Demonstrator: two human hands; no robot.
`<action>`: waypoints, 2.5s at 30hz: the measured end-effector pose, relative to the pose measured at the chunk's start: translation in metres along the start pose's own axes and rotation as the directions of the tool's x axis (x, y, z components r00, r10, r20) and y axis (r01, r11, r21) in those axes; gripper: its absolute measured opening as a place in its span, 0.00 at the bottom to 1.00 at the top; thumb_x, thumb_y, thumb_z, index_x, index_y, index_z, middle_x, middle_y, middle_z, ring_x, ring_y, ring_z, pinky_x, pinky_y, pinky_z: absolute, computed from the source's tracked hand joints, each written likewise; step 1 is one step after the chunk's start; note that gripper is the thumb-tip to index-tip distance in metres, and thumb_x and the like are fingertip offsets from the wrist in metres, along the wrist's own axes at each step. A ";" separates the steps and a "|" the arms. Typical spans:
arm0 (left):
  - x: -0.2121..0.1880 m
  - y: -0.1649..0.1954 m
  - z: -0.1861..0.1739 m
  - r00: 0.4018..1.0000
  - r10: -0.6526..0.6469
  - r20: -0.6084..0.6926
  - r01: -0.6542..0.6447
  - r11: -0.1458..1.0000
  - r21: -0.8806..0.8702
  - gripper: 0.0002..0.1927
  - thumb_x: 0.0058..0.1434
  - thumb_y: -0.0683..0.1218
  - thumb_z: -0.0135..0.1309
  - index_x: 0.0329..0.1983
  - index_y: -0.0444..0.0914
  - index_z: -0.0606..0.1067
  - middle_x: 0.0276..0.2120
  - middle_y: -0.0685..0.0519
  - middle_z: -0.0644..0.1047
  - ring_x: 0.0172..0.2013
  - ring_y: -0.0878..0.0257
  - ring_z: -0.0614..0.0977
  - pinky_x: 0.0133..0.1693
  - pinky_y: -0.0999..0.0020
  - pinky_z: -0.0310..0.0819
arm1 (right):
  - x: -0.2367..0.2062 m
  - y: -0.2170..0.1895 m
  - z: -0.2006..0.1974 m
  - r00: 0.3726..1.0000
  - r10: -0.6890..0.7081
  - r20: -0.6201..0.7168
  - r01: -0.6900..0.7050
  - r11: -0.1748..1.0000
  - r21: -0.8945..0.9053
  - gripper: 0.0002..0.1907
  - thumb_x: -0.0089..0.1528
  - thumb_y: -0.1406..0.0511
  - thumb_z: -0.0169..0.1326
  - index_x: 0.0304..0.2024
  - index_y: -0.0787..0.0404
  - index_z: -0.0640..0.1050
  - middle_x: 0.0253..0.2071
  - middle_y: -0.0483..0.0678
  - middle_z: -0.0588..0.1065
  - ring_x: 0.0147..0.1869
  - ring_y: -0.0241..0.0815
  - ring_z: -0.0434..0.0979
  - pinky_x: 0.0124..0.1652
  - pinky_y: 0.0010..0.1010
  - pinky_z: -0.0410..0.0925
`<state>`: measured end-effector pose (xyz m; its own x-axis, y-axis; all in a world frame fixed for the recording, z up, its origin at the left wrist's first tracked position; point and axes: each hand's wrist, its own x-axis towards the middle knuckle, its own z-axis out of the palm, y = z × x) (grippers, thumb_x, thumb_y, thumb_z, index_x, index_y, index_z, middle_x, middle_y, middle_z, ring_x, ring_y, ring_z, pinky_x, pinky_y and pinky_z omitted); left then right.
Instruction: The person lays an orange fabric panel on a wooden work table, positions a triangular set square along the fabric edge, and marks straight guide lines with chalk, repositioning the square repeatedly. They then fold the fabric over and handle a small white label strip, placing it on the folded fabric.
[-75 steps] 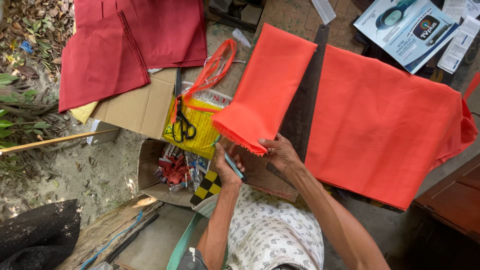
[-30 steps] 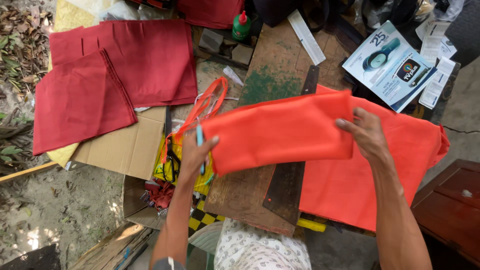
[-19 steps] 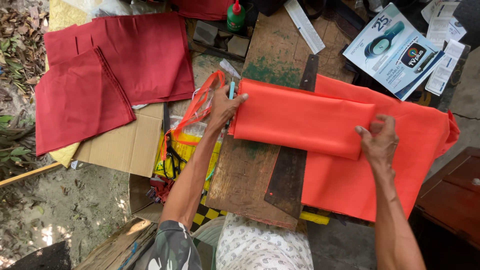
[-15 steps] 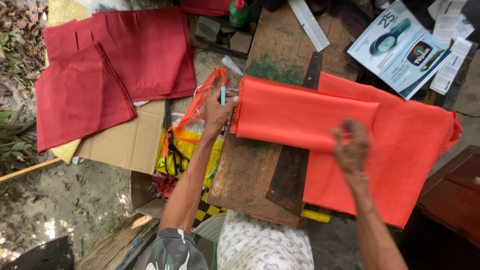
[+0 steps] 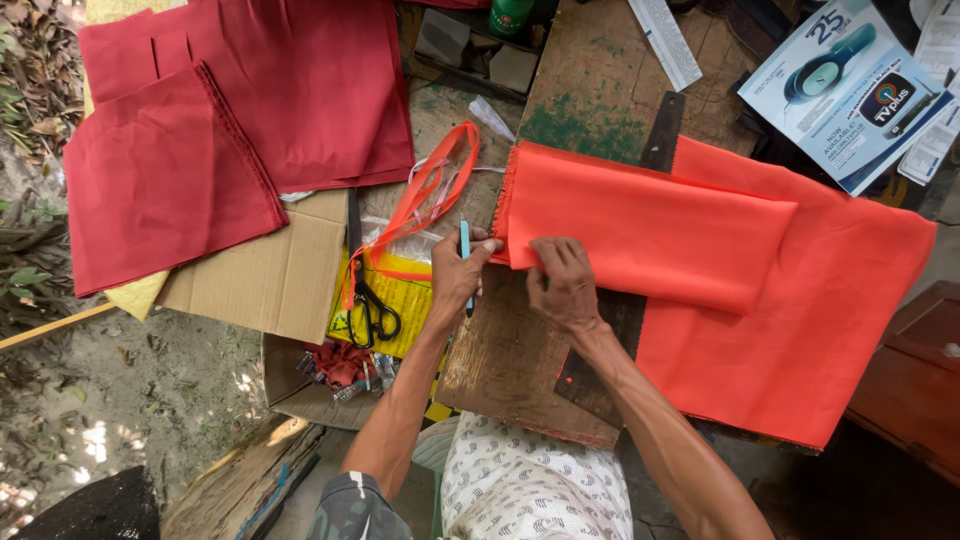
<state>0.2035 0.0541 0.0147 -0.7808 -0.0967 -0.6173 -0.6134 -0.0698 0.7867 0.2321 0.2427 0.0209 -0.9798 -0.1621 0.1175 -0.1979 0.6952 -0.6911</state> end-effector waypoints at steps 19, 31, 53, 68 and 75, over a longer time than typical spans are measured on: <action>-0.001 0.024 0.013 0.993 0.099 -0.062 -0.079 0.958 0.276 0.21 0.58 0.52 0.66 0.43 0.31 0.75 0.31 0.49 0.84 0.21 0.68 0.77 0.22 0.71 0.72 | 0.002 0.008 0.011 0.993 -0.072 -0.097 0.069 0.997 -0.037 0.13 0.60 0.74 0.59 0.48 0.64 0.81 0.45 0.55 0.76 0.44 0.51 0.73 0.43 0.42 0.70; 0.010 0.009 0.023 0.943 0.319 -0.099 -0.282 0.919 0.275 0.14 0.57 0.41 0.64 0.44 0.31 0.77 0.35 0.49 0.84 0.36 0.65 0.85 0.40 0.69 0.81 | 0.016 0.008 -0.003 0.999 0.026 -0.021 -0.024 0.994 0.103 0.23 0.64 0.67 0.61 0.61 0.67 0.74 0.49 0.58 0.72 0.52 0.54 0.73 0.50 0.42 0.70; 0.015 0.033 0.045 0.900 0.417 0.126 -0.433 0.889 0.151 0.18 0.58 0.43 0.63 0.50 0.31 0.78 0.37 0.50 0.83 0.38 0.67 0.84 0.40 0.72 0.80 | -0.002 0.017 -0.015 0.993 0.080 -0.087 -0.069 0.990 0.122 0.29 0.65 0.70 0.57 0.68 0.64 0.68 0.56 0.60 0.68 0.60 0.56 0.70 0.58 0.44 0.68; 0.043 0.037 0.036 0.934 0.348 0.078 -0.343 0.819 0.459 0.13 0.57 0.45 0.60 0.43 0.33 0.80 0.18 0.55 0.69 0.22 0.70 0.69 0.25 0.68 0.66 | -0.005 0.016 -0.008 0.991 0.029 0.131 -0.010 0.990 -0.142 0.36 0.54 0.62 0.66 0.65 0.60 0.71 0.56 0.58 0.65 0.56 0.58 0.65 0.56 0.50 0.62; 0.055 0.043 0.034 0.935 0.306 0.180 -0.354 0.835 0.421 0.13 0.56 0.46 0.62 0.41 0.33 0.80 0.21 0.59 0.73 0.23 0.71 0.70 0.26 0.69 0.67 | -0.012 0.019 -0.001 0.990 0.029 0.136 -0.008 0.988 -0.155 0.37 0.55 0.61 0.66 0.66 0.58 0.70 0.58 0.58 0.63 0.57 0.58 0.63 0.54 0.51 0.62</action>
<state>0.1301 0.0797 0.0144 -0.9390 0.0671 -0.3372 -0.2855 0.3943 0.8735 0.2400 0.2588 0.0069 -0.9719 -0.2354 -0.0007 -0.1924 0.7963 -0.5735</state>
